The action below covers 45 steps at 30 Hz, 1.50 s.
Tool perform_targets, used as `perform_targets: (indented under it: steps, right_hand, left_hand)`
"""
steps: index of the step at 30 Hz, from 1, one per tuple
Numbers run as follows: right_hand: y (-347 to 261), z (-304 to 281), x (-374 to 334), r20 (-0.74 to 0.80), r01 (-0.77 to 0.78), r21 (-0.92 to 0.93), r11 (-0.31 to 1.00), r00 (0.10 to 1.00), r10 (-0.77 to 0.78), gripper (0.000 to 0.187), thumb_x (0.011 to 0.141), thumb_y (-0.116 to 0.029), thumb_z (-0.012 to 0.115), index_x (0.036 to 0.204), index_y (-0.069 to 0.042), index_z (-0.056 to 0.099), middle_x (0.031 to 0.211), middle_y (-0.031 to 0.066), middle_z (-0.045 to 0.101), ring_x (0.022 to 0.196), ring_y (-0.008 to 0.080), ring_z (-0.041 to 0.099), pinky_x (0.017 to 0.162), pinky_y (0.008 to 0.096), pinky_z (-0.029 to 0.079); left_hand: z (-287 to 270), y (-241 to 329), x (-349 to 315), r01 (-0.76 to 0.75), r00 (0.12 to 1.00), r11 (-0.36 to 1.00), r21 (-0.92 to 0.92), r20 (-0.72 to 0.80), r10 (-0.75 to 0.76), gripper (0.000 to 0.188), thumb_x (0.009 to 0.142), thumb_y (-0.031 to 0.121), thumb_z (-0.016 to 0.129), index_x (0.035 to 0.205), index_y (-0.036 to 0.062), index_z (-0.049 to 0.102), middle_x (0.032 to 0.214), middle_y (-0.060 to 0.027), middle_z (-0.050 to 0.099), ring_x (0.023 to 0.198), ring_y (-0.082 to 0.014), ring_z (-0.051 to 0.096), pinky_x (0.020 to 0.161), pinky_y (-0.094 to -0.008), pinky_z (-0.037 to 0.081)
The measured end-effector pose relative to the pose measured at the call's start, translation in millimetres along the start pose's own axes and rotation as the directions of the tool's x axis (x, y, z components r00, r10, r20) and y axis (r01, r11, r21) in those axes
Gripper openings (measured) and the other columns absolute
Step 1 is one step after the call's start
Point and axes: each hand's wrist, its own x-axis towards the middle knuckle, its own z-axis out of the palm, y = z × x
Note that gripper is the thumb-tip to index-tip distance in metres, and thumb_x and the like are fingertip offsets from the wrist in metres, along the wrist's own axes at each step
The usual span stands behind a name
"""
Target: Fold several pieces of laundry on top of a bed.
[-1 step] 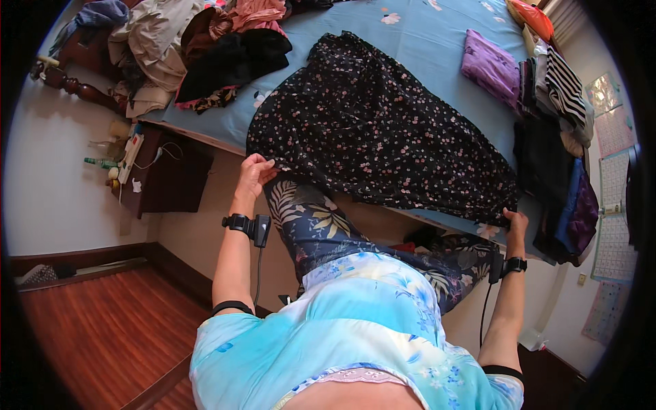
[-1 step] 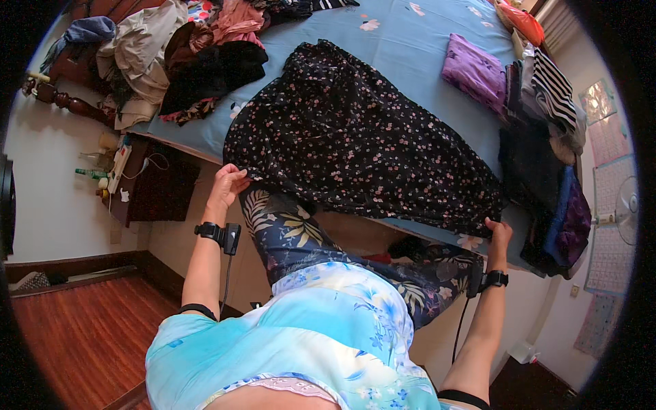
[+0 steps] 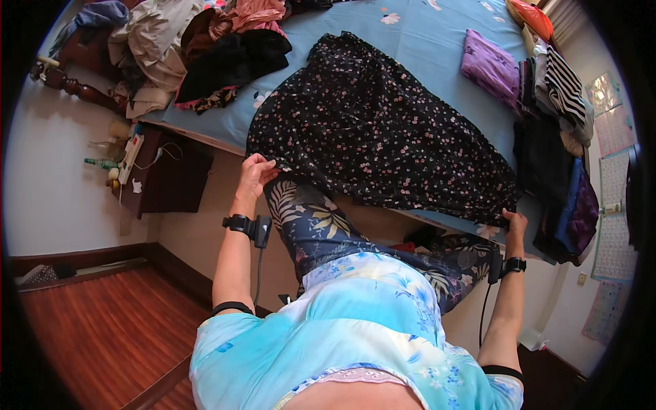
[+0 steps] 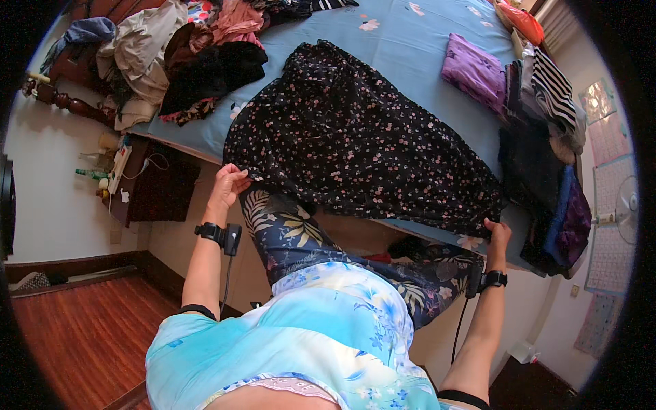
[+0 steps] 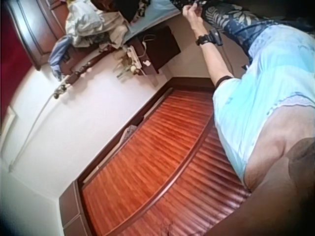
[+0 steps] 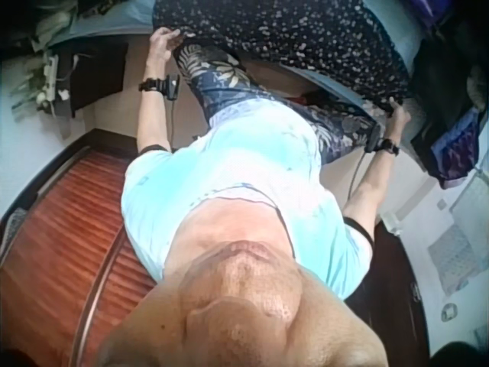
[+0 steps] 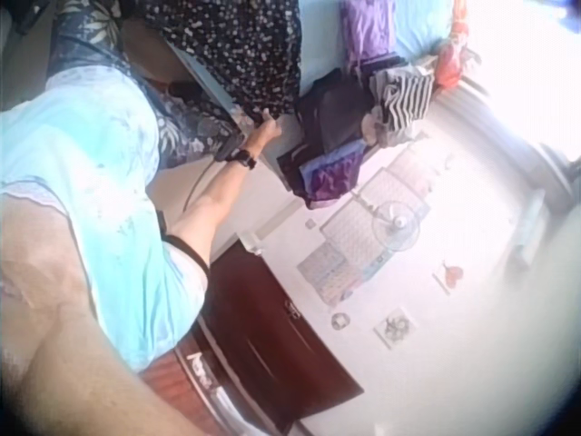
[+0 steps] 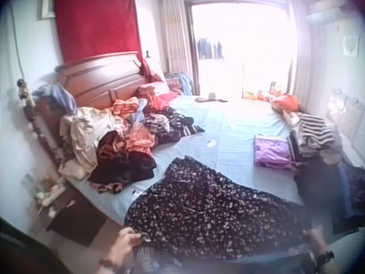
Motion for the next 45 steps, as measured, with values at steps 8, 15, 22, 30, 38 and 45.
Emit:
perform_targets:
  steps: [8, 15, 22, 30, 38, 45]
  right_hand:
    - [-9.8, 5.1, -22.1, 0.011, 0.043, 0.076, 0.996, 0.999, -0.044, 0.024, 0.074, -0.006, 0.070, 0.093, 0.005, 0.062, 0.093, 0.0140, 0.060, 0.077, 0.0241, 0.054, 0.056, 0.0376, 0.038]
    - [-12.5, -1.7, -21.0, -0.029, 0.003, 0.248, 0.969, 1.000, 0.005, 0.014, 0.077, -0.008, 0.072, 0.077, -0.001, 0.059, 0.074, 0.0077, 0.058, 0.055, 0.0188, 0.048, 0.044, 0.0352, 0.031]
    - [-6.8, -8.6, -15.8, 0.085, -0.036, 0.287, 0.957, 0.996, 0.012, 0.017, 0.075, -0.012, 0.073, 0.079, -0.005, 0.057, 0.072, 0.0031, 0.054, 0.058, 0.0176, 0.048, 0.044, 0.0325, 0.037]
    - [5.3, -8.9, -11.5, 0.098, -0.103, 0.342, 0.934, 0.992, 0.073, 0.014, 0.078, -0.012, 0.070, 0.078, -0.006, 0.058, 0.073, 0.0025, 0.056, 0.058, 0.0161, 0.049, 0.042, 0.0304, 0.036]
    - [18.1, -21.3, 8.4, 0.173, -0.047, 0.307, 0.951, 0.985, -0.007, 0.012, 0.080, -0.009, 0.067, 0.079, -0.005, 0.056, 0.073, 0.0049, 0.056, 0.057, 0.0190, 0.051, 0.041, 0.0316, 0.036]
    - [16.1, -23.6, 16.9, 0.080, -0.013, 0.234, 0.972, 0.997, -0.006, 0.042, 0.081, -0.006, 0.067, 0.114, 0.014, 0.051, 0.088, 0.0129, 0.061, 0.066, 0.0202, 0.056, 0.051, 0.0353, 0.040]
  left_hand:
    - [22.7, 43.6, 24.0, -0.116, 0.993, 0.991, -0.066, -0.021, 0.115, 0.017, 0.076, -0.001, 0.063, 0.082, 0.0097, 0.052, 0.074, -0.0064, 0.063, 0.061, -0.0225, 0.066, 0.056, -0.0335, 0.054]
    - [160.5, 174.9, 89.0, -0.494, 0.839, 0.843, -0.212, 0.140, 0.526, 0.012, 0.083, -0.002, 0.064, 0.088, 0.0058, 0.056, 0.083, -0.0075, 0.065, 0.077, -0.0212, 0.067, 0.071, -0.0343, 0.057]
    - [203.8, 105.2, 104.5, -0.504, 0.861, 0.821, 0.266, 0.082, 0.502, 0.017, 0.075, 0.004, 0.072, 0.088, 0.0035, 0.061, 0.076, -0.0024, 0.063, 0.065, -0.0101, 0.059, 0.060, -0.0239, 0.049]
    - [193.4, 13.5, 38.0, -0.465, 0.862, 0.646, 0.605, 0.145, 0.485, 0.035, 0.067, 0.025, 0.083, 0.084, 0.0025, 0.061, 0.076, -0.0039, 0.065, 0.067, -0.0138, 0.060, 0.062, -0.0297, 0.051]
    - [205.2, 26.3, 86.3, -0.212, 0.947, 0.946, 0.246, -0.188, 0.261, 0.052, 0.067, 0.013, 0.083, 0.102, -0.0027, 0.049, 0.077, -0.0107, 0.064, 0.051, -0.0174, 0.061, 0.044, -0.0272, 0.048]
    - [198.6, 30.0, 103.4, -0.177, 0.965, 0.975, 0.138, -0.170, 0.199, 0.027, 0.070, -0.008, 0.063, 0.093, -0.0017, 0.051, 0.073, -0.0105, 0.062, 0.045, -0.0187, 0.059, 0.038, -0.0273, 0.045]
